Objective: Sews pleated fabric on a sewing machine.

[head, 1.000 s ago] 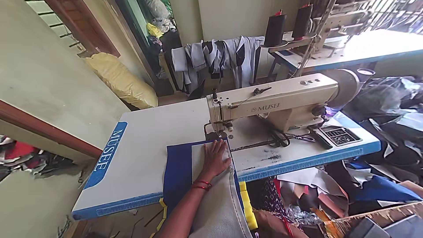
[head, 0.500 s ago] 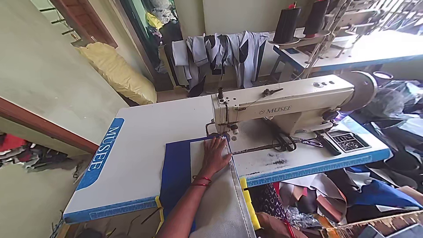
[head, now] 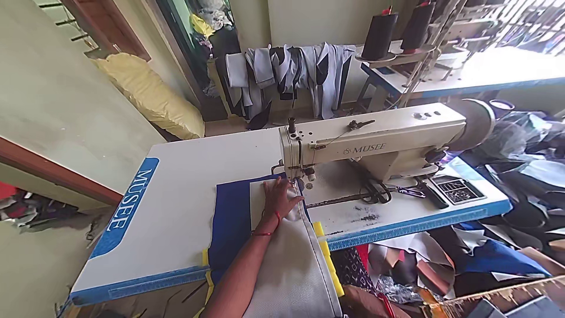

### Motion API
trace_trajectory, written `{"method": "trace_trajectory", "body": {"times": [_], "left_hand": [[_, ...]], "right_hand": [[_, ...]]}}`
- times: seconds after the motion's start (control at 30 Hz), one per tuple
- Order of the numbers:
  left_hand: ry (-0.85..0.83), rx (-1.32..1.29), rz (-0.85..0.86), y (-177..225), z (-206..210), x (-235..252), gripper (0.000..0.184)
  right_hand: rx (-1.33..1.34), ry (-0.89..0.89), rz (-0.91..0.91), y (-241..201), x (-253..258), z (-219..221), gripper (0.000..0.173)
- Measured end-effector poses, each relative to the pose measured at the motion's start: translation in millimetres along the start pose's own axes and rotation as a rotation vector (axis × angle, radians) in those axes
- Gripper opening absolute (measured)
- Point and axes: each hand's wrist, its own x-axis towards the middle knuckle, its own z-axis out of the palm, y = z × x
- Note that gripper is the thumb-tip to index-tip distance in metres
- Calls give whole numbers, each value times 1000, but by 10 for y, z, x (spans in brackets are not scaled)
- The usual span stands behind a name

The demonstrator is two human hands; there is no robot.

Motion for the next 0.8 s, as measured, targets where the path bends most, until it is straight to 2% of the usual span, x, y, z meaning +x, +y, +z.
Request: {"method": "trace_trajectory", "body": {"times": [0.13,0.2,0.3,0.4,0.53,0.63,0.73,0.8], "left_hand": [[-31,63,-75,1,-70,169,78],[-73,100,-108,30,-103,219,82],[-187,213,-145,230,-140,100,77],[-236,236,-117,445,-29,-387,76],[-112,214,7,538,270,-987,75],[-147,224,32,545,253,-1044,73],[-198,199,54,520,141,-876,68],[-199,184,72,508,109,-803,66]], "right_hand": [[18,19,-16,-40,-18,-18,17],[103,7,47,-34,-22,-22,23],[139,7,108,-49,-29,17,26],[46,46,8,-4,-42,147,24],[17,51,24,-21,-23,187,24],[40,82,81,-65,4,207,25],[122,158,228,-60,60,202,27],[137,232,257,-27,108,198,27]]}}
